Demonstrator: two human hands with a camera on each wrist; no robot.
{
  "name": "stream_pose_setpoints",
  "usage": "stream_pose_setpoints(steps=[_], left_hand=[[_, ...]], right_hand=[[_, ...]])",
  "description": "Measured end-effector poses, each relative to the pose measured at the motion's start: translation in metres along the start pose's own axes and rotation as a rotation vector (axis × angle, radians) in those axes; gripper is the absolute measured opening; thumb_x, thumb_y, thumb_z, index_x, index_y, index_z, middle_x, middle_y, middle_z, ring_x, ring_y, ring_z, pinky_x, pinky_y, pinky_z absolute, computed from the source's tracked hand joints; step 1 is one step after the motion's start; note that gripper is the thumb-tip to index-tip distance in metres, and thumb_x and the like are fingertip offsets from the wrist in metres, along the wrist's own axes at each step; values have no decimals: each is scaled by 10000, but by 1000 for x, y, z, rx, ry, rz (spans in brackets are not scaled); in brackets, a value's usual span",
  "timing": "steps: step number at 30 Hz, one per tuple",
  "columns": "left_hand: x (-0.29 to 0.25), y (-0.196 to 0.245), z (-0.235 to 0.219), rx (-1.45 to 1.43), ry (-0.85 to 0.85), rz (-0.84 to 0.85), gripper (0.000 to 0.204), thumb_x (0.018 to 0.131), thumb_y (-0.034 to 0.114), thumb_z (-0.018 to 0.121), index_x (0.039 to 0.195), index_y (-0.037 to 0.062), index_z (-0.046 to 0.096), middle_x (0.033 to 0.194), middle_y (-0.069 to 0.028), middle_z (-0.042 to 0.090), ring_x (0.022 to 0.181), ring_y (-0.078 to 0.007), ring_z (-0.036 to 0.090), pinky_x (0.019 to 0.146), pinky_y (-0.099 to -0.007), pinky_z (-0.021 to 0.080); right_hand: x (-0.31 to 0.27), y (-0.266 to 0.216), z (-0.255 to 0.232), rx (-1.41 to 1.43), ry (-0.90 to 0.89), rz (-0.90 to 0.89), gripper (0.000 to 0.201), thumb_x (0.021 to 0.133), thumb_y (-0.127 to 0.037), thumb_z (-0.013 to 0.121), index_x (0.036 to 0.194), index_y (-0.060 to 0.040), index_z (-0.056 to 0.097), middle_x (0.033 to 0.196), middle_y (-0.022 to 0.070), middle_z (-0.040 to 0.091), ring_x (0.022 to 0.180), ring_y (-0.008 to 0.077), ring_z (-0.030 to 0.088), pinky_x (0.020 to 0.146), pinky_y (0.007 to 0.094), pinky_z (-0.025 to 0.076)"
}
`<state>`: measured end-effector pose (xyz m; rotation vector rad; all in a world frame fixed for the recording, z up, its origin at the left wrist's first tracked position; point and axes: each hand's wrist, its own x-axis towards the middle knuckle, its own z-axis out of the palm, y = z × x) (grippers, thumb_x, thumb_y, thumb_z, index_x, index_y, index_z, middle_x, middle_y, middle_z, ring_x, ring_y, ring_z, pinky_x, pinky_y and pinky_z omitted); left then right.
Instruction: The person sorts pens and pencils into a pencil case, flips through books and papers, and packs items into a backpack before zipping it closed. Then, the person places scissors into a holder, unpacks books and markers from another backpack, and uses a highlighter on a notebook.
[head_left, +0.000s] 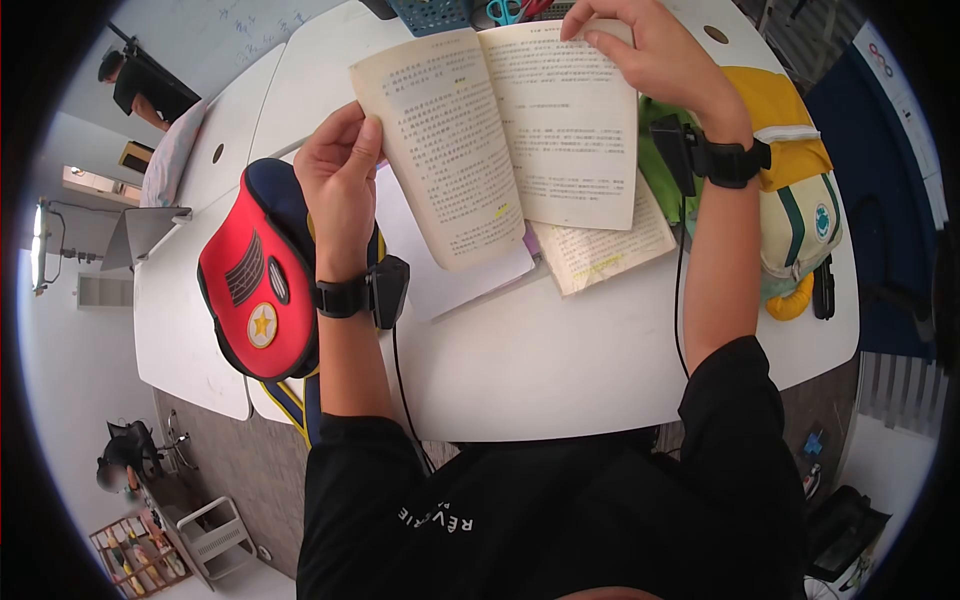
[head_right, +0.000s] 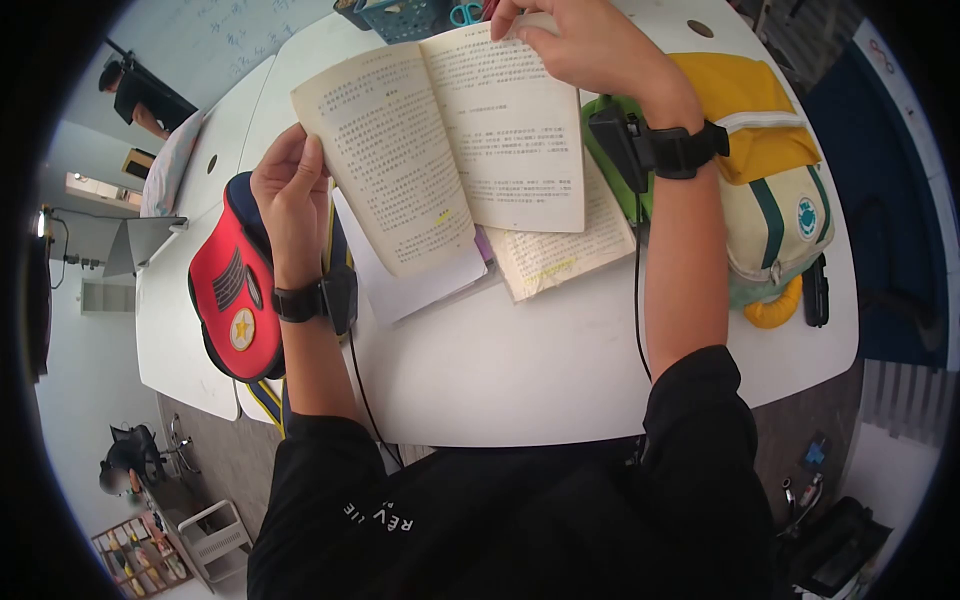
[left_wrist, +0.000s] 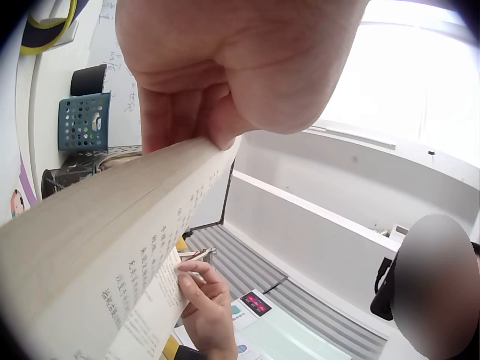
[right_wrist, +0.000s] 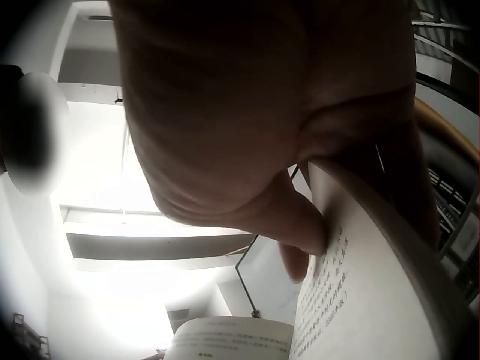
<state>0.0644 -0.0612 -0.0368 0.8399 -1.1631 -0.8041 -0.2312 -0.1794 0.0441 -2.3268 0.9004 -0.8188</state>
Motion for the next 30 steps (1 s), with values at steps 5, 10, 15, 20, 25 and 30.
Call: stream_pose_setpoints(steps=[5,10,15,20,25,30], left_hand=[[-1,2,4,-3,-8,2,247,977,33,596,1182,-101,625,995,-124,720,863,-154,682,779,-277,539],[-2,0,5,-26,-67,14,258,979,34,595,1194,-106,617,1017,-137,717,878,-162,684,805,-293,548],[-4,3,13,36,-4,18,277,979,29,591,1214,-117,600,1049,-154,710,903,-176,684,816,-297,549],[-4,3,8,47,10,-5,252,980,4,559,1202,-102,615,992,-112,717,855,-138,652,829,-277,495],[-1,0,5,35,-24,37,269,979,32,593,1198,-125,606,1021,-148,715,882,-171,682,802,-297,547],[-2,1,5,39,0,-6,241,981,17,565,1186,-95,626,1011,-115,720,869,-141,663,839,-265,496]], right_hand=[[1,3,1,-26,24,-24,227,898,-105,520,960,46,678,896,191,704,851,270,670,792,342,509],[4,9,5,1,48,-45,299,954,-198,523,945,60,674,883,191,698,820,256,653,751,343,490],[5,21,7,193,75,-154,495,1042,-335,409,922,70,668,860,153,688,799,220,613,753,320,462],[3,15,4,325,29,-100,572,1066,-389,353,909,60,671,856,150,690,778,209,607,729,314,455],[10,24,-1,139,-14,-131,371,1013,-246,478,933,62,668,807,155,684,752,214,616,722,316,469],[3,8,2,-38,70,-94,241,909,-136,553,938,79,659,836,188,684,801,252,642,763,344,495]])
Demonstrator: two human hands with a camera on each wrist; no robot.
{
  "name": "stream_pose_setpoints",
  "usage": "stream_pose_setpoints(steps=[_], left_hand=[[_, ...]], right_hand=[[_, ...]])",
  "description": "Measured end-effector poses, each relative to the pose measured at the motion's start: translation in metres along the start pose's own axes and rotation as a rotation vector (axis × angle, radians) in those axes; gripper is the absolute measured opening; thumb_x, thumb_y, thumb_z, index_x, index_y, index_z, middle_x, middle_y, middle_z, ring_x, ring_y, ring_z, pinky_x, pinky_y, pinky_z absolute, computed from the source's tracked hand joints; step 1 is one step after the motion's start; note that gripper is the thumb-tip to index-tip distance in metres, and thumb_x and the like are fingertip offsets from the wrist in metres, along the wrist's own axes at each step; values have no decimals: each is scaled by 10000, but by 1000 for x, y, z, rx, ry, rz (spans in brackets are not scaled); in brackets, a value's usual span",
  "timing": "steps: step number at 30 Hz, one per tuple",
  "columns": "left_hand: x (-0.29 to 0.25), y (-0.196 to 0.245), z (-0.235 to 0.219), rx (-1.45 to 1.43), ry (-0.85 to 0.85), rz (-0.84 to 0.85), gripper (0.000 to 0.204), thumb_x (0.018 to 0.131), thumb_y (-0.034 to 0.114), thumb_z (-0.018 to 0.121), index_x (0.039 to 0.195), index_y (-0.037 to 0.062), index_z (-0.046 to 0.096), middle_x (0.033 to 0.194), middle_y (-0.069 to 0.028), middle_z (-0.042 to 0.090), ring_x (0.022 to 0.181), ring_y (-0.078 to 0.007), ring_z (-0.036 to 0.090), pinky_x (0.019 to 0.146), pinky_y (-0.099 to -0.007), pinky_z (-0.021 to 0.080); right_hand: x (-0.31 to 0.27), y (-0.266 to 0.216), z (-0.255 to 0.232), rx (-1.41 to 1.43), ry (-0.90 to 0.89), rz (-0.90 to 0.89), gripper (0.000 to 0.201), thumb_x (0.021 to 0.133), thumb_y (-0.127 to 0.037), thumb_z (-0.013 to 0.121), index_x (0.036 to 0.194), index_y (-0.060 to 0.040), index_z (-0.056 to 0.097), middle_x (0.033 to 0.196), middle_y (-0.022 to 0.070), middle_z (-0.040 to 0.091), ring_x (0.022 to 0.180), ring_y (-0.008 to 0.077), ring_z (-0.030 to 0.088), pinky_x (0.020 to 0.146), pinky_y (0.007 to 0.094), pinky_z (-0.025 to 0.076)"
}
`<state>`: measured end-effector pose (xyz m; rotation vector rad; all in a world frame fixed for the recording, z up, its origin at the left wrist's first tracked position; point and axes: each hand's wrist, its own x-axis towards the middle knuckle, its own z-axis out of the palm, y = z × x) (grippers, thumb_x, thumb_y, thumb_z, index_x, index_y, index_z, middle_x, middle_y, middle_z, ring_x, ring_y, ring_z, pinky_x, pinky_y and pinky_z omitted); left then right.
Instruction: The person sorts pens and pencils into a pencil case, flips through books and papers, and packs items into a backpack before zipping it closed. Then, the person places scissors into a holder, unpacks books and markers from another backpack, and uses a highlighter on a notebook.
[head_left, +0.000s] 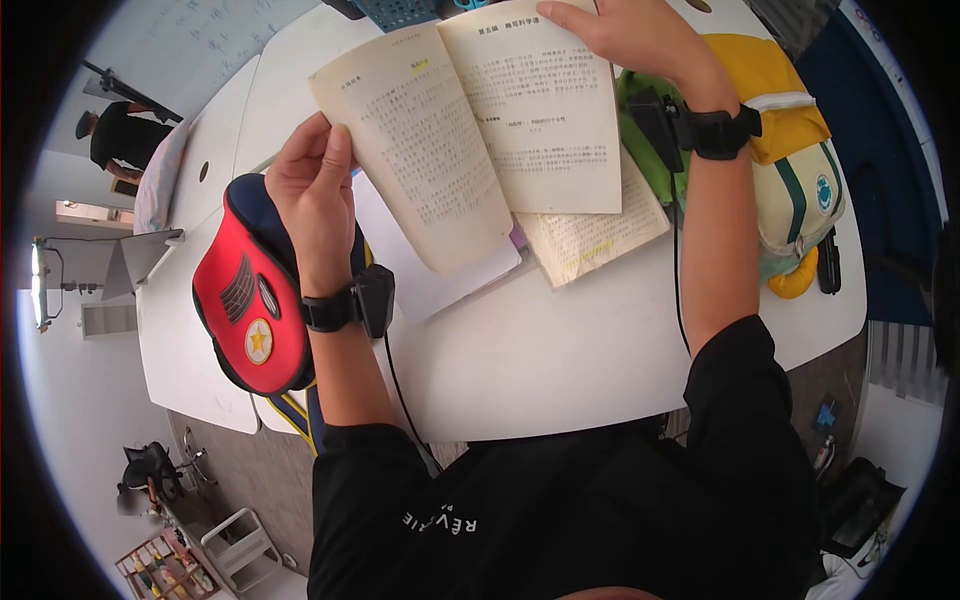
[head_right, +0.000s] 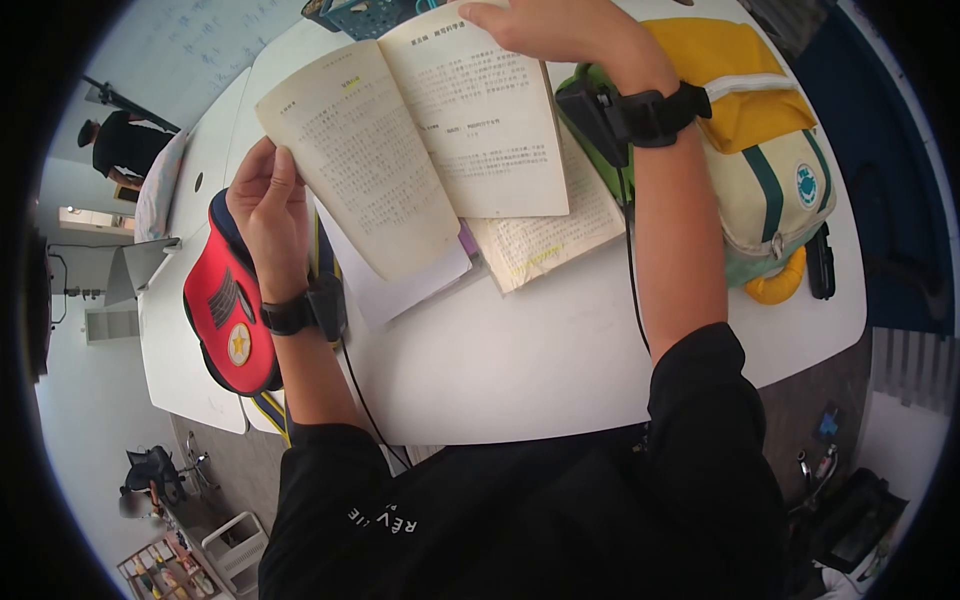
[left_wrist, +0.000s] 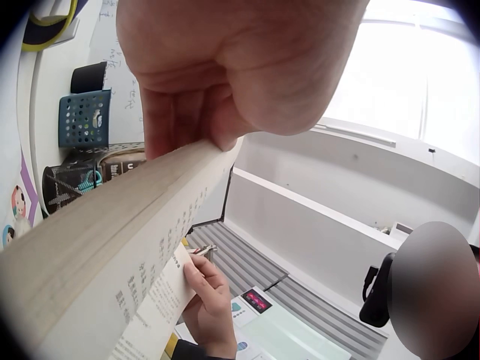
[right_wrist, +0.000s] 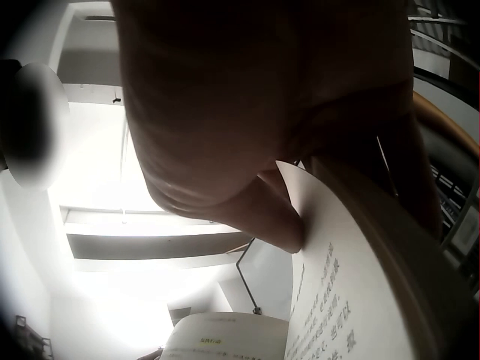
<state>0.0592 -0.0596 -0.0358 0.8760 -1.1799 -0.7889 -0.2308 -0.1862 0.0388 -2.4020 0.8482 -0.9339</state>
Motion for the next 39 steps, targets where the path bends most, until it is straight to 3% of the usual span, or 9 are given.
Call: stream_pose_setpoints(steps=[7,10,16,22,29,31,32,34,39], left_hand=[[-1,2,3,-4,-4,18,268,980,33,591,1206,-110,608,1014,-133,717,867,-158,673,772,-284,529],[0,0,-1,23,-44,3,252,984,26,560,1198,-93,616,1050,-125,714,947,-152,669,893,-269,491],[-2,0,0,11,-57,20,257,986,25,555,1200,-107,610,1046,-133,712,945,-154,667,891,-268,489],[-3,0,4,15,-13,3,259,981,10,557,1204,-109,610,1036,-136,713,930,-155,669,888,-273,492],[-4,-4,6,-82,10,54,258,954,-6,613,1190,-110,620,1000,-139,716,841,-159,669,782,-285,532],[-3,-4,6,-67,-26,42,259,958,1,611,1191,-111,619,1007,-140,716,847,-159,669,785,-285,533],[-3,-2,6,-66,-34,39,258,961,7,609,1192,-109,621,1010,-137,717,855,-157,671,787,-286,536],[-2,-1,6,-63,-30,37,259,961,7,608,1192,-110,620,1011,-138,718,856,-157,672,784,-287,538],[-3,-1,1,-75,-46,47,258,961,3,604,1192,-112,618,1015,-142,717,871,-161,677,787,-290,548]], right_hand=[[1,11,1,95,-23,-38,240,894,-81,517,1018,76,649,958,213,690,906,281,663,830,357,509],[1,17,3,69,4,-149,255,884,-47,499,1055,75,644,996,206,691,938,280,663,857,356,511],[-2,1,-2,66,-65,51,241,879,-64,516,1011,62,673,1007,194,693,936,281,661,853,357,512],[-2,3,0,38,-41,6,255,911,-174,598,988,54,681,929,192,700,879,276,668,807,355,513],[-2,-9,-3,-1,-6,-11,292,927,-224,611,942,60,678,873,187,698,837,258,665,769,351,503],[-3,-19,-13,54,-147,77,361,979,-270,543,934,65,671,857,171,689,826,233,645,778,342,487],[-1,-9,-9,52,-144,71,361,979,-270,543,934,65,671,857,171,689,826,233,645,778,342,487],[1,18,11,253,85,-100,477,1035,-335,445,907,70,661,835,146,671,812,204,614,785,322,464],[1,5,7,377,-7,-91,557,1062,-393,378,916,73,647,831,130,659,806,184,591,784,299,445]])
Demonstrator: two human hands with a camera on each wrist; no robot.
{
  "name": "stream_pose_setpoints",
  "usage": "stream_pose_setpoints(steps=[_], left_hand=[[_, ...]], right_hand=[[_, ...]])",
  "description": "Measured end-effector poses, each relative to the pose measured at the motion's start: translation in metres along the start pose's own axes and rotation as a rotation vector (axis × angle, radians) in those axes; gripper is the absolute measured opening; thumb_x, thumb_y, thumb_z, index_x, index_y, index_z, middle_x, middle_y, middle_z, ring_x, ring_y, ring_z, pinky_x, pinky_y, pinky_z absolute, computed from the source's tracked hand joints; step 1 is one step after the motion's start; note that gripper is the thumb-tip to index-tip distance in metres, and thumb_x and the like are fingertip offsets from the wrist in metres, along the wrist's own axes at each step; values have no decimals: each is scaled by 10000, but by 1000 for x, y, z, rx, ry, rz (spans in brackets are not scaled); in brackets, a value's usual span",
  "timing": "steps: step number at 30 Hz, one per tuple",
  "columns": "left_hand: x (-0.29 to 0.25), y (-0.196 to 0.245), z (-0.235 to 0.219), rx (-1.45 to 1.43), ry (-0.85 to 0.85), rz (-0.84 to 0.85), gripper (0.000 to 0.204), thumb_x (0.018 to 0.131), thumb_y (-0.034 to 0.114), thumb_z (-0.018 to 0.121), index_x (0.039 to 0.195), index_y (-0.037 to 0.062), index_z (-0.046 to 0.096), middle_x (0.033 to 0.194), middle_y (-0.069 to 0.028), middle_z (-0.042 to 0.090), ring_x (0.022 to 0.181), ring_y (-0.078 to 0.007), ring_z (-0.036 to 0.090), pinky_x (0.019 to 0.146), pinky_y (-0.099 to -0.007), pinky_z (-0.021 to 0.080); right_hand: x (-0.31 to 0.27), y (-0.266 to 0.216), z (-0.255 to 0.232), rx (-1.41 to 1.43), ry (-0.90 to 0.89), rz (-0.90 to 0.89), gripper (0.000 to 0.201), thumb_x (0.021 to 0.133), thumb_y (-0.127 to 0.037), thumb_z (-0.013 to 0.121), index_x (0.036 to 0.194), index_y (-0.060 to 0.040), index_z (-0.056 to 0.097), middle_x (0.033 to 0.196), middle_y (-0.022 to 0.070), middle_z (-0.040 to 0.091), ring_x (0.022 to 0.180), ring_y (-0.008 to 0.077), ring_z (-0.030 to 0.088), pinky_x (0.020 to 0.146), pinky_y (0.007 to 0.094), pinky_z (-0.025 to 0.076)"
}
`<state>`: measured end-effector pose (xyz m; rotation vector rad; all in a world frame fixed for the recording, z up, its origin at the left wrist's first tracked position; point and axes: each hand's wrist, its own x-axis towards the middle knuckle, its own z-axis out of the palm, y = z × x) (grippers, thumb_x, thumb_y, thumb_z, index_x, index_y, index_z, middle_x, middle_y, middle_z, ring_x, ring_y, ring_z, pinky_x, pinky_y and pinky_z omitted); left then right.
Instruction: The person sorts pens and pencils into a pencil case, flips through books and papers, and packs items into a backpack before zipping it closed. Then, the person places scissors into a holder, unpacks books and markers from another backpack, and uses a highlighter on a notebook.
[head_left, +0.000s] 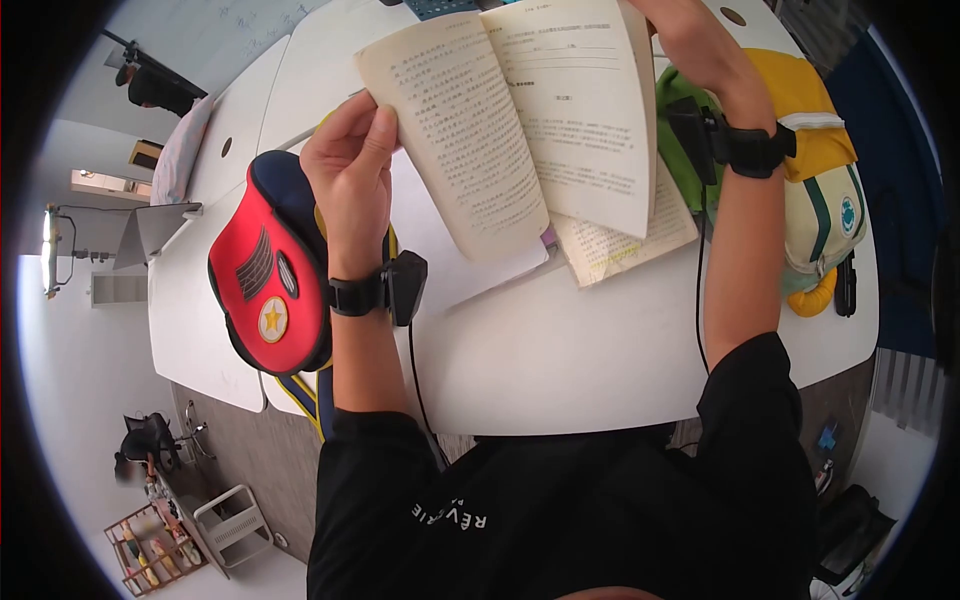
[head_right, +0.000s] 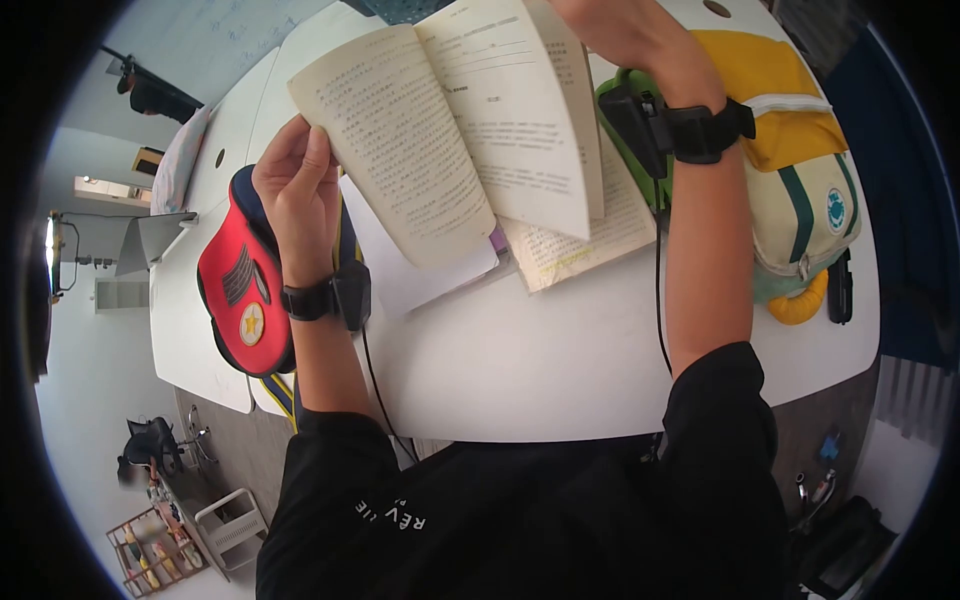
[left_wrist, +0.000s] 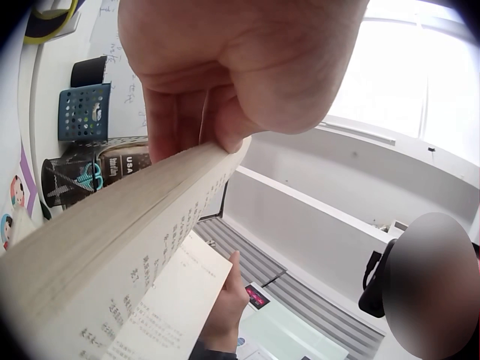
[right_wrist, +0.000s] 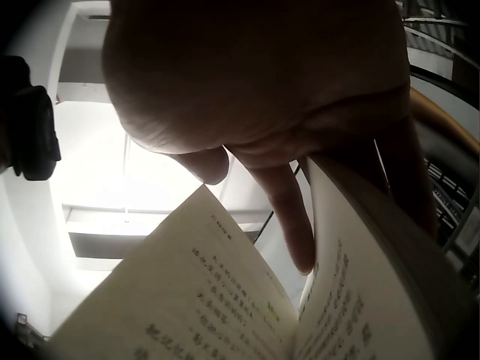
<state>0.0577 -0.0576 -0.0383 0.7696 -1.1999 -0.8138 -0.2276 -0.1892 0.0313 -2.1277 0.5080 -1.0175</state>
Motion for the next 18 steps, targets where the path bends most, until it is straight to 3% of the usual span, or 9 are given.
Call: stream_pose_setpoints(steps=[5,7,10,14,18], left_hand=[[1,0,4,33,39,-23,253,960,2,606,1189,-105,624,1011,-137,717,866,-163,678,788,-289,549],[2,1,6,33,40,-19,254,960,2,606,1190,-106,623,1009,-137,718,863,-162,678,784,-290,549],[3,-3,0,36,38,-16,255,962,3,603,1192,-108,620,1009,-138,717,867,-163,678,787,-292,548],[1,0,5,37,38,-14,255,967,7,599,1193,-109,618,1005,-139,717,869,-161,676,794,-291,543],[2,0,6,42,37,-22,258,970,10,595,1197,-112,617,996,-141,718,862,-160,674,794,-288,540]], right_hand=[[-2,-4,-6,51,-7,18,476,1053,-337,411,950,62,649,826,128,655,792,195,590,759,308,453],[-2,-13,-5,-274,-35,143,331,1002,-226,488,958,55,658,849,144,672,815,219,619,759,323,473],[-1,-8,-2,-379,17,83,230,932,-134,545,979,56,665,883,161,693,867,245,653,791,332,494],[-1,-13,-3,-330,-14,137,226,909,-92,546,1029,62,658,953,180,704,931,258,667,850,336,500],[-1,-9,-6,-292,-46,77,252,905,-42,512,1093,61,642,1039,187,695,973,265,660,890,346,497]])
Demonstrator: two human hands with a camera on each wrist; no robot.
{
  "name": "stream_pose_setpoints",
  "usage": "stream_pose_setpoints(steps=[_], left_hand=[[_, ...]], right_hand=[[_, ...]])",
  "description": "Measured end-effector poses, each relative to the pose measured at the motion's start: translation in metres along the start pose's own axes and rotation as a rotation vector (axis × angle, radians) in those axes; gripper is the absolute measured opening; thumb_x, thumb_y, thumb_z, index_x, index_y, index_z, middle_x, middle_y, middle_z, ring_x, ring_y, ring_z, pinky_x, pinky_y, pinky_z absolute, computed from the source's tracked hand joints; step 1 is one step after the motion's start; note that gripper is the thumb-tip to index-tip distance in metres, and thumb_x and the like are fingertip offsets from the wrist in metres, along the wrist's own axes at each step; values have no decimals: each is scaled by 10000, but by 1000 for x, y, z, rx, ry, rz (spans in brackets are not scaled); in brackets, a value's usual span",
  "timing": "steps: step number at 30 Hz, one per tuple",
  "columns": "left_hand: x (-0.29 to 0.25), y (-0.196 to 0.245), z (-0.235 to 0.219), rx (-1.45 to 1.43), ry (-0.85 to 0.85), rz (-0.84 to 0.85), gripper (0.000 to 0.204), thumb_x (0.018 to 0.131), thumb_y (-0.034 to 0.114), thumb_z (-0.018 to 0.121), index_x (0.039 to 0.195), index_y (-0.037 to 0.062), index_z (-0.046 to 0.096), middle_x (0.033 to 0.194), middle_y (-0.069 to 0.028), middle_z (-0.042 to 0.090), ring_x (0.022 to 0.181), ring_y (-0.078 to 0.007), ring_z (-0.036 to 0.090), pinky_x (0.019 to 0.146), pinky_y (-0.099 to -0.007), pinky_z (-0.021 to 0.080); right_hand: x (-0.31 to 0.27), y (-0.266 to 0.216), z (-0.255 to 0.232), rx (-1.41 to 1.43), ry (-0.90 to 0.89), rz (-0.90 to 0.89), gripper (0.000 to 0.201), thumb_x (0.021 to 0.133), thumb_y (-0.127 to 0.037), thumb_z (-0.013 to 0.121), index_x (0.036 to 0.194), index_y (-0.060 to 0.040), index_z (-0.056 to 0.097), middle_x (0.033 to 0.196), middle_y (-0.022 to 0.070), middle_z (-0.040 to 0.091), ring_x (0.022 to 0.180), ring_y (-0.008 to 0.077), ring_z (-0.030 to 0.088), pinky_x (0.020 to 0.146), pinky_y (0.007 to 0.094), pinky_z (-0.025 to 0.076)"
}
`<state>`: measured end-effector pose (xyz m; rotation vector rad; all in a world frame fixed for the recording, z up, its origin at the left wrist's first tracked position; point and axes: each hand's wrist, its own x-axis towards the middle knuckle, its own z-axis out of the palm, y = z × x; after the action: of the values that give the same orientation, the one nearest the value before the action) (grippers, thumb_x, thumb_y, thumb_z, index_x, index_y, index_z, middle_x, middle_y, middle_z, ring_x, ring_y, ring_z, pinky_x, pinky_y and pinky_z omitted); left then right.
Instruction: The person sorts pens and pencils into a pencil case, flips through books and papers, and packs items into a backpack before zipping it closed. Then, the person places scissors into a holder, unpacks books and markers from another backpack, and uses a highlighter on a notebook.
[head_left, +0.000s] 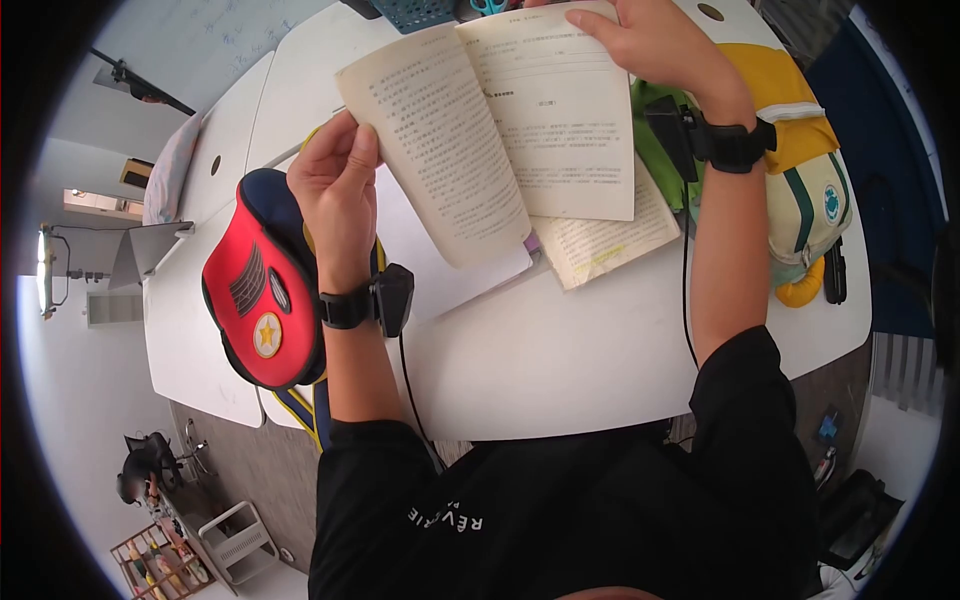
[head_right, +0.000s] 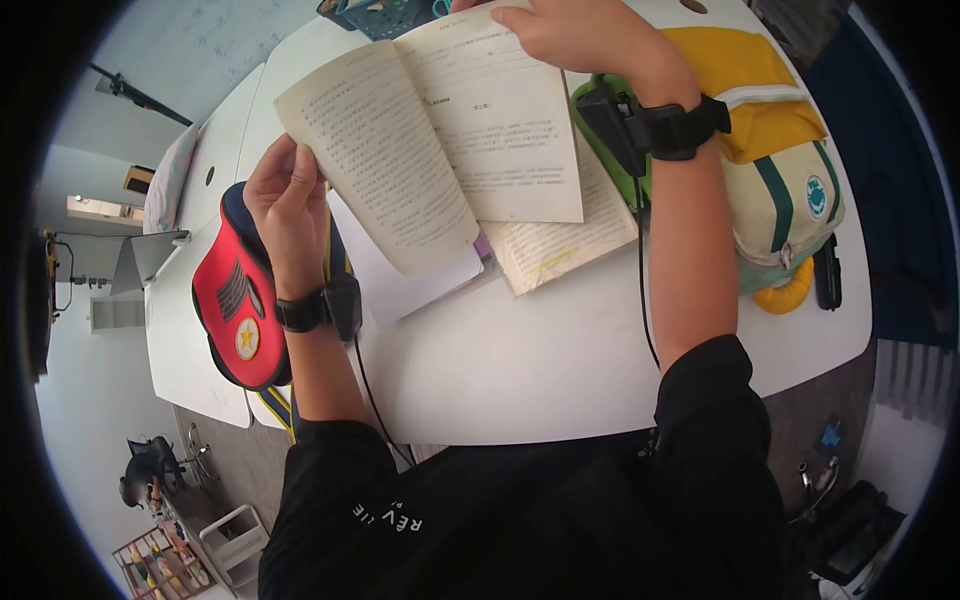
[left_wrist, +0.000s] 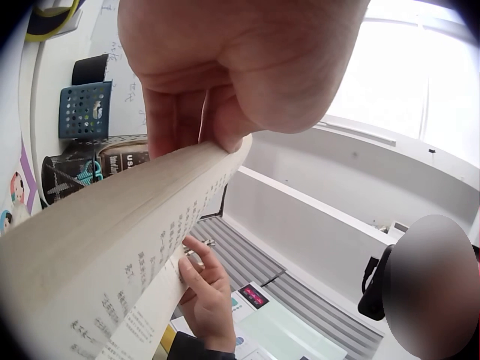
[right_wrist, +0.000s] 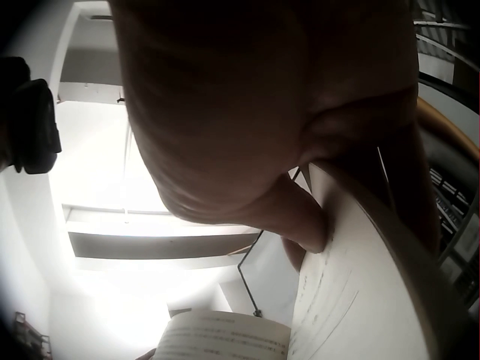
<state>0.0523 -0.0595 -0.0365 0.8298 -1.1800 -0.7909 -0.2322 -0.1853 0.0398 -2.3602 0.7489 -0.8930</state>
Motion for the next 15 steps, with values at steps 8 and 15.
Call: stream_pose_setpoints(steps=[8,15], left_hand=[[-1,-1,2,-9,-13,16,251,970,8,596,1188,-113,621,1001,-134,715,845,-148,661,766,-287,529],[-2,1,3,31,8,-17,262,977,6,560,1207,-106,614,975,-114,717,849,-141,648,821,-280,491]], right_hand=[[1,4,1,16,-32,-27,284,909,-6,480,1134,64,638,1078,196,688,1030,279,646,935,346,481],[1,1,0,-3,-30,44,292,930,-19,467,1145,65,645,1079,194,696,1018,274,649,930,338,483]])
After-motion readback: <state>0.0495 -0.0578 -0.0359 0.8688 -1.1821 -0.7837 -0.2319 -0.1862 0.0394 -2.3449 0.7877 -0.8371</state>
